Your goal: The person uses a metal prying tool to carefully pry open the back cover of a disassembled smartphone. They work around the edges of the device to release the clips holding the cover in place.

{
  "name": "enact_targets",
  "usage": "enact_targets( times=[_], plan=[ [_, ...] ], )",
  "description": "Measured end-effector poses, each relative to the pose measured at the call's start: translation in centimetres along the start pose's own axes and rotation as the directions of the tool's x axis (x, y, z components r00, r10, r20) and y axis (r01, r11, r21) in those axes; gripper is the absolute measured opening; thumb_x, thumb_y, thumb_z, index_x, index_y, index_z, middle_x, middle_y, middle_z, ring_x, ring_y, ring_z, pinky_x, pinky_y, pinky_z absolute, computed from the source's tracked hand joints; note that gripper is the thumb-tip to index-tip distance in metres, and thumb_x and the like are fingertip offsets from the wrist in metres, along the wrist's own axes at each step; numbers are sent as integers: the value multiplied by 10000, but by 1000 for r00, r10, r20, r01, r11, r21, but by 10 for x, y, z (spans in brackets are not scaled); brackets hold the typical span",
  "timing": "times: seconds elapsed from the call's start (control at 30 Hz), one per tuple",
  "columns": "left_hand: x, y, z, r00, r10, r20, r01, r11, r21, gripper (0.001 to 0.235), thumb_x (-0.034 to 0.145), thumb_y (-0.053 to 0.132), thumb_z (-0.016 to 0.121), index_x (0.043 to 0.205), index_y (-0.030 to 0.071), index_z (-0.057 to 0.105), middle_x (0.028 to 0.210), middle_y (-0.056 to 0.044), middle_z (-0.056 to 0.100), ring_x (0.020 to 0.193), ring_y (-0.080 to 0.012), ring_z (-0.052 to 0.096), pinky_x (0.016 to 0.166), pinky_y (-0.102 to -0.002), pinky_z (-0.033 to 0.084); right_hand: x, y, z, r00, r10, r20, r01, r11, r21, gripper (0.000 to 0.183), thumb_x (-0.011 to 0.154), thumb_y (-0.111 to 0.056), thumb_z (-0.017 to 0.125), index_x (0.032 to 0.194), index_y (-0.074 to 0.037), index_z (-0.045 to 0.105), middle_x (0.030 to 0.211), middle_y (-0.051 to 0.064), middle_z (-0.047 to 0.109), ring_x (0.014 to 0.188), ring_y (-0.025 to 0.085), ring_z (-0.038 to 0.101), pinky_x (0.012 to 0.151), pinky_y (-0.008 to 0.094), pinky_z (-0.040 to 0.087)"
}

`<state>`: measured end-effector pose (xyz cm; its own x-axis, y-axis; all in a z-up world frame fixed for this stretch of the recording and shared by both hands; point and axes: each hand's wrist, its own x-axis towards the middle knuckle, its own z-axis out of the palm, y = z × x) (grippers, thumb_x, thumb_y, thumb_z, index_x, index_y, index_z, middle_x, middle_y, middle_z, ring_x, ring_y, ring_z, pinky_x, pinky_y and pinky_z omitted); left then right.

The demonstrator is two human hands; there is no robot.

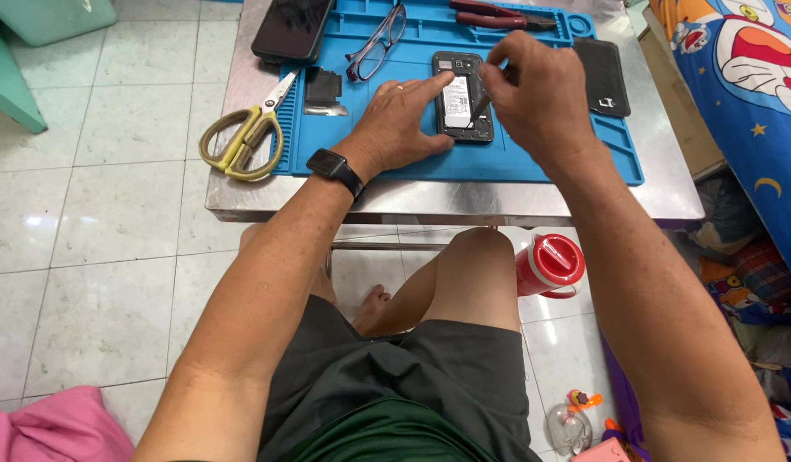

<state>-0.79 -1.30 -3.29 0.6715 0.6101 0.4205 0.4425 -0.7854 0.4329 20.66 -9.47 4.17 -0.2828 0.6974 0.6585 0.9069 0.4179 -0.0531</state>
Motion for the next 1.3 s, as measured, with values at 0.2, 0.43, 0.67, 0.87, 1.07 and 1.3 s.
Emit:
enact_targets(
  times=[0.2,0.43,0.67,0.87,1.07,1.3],
  plan=[
    [-1,-1,-3,999,-21,37,23,998,-57,882,868,353,826,1605,137,392,1446,-155,640,1317,-331,583,1219,-533,268,-8,-20,-8,997,0,-75,4,999,43,167,1174,-90,614,1311,-17,676,927,192,804,771,344,788,469,423,481],
    [-1,2,-5,999,-29,41,30,999,-31,894,865,410,840,1596,119,415,1518,-168,603,1387,-367,537,1228,-532,262,-4,-31,-18,983,16,-184,24,977,211,140,1153,34,548,1226,19,668,884,131,776,772,244,793,680,366,596],
    [-2,-1,-6,998,2,63,-1,1000,-25,694,888,371,812,1493,119,583,1525,-127,596,1430,-313,505,1213,-587,236,-10,-38,-5,989,100,-111,-55,935,351,138,1155,-4,536,1237,-4,647,899,143,783,802,256,811,663,342,617],
    [-3,-1,-6,998,21,56,-17,998,-60,654,886,338,812,1464,109,609,1492,-98,618,1393,-289,530,1203,-557,244,-10,-39,-1,989,87,-119,-42,939,341,129,1169,-28,524,1226,-6,637,929,145,774,825,262,804,667,336,622],
    [-3,0,-8,998,28,50,-25,998,-52,636,885,333,806,1451,114,615,1455,-87,638,1353,-295,553,1185,-558,268,-11,-40,2,991,93,-94,-56,938,343,146,1151,-1,518,1230,7,641,885,131,764,764,246,791,657,334,603],
    [-4,0,-8,998,51,26,-49,997,-66,599,877,321,824,1408,115,639,1406,-64,665,1317,-279,582,1170,-557,289,-7,-40,-5,998,57,3,-54,932,358,175,1160,0,476,1257,21,620,939,160,745,814,275,799,658,336,614]
  ],
)
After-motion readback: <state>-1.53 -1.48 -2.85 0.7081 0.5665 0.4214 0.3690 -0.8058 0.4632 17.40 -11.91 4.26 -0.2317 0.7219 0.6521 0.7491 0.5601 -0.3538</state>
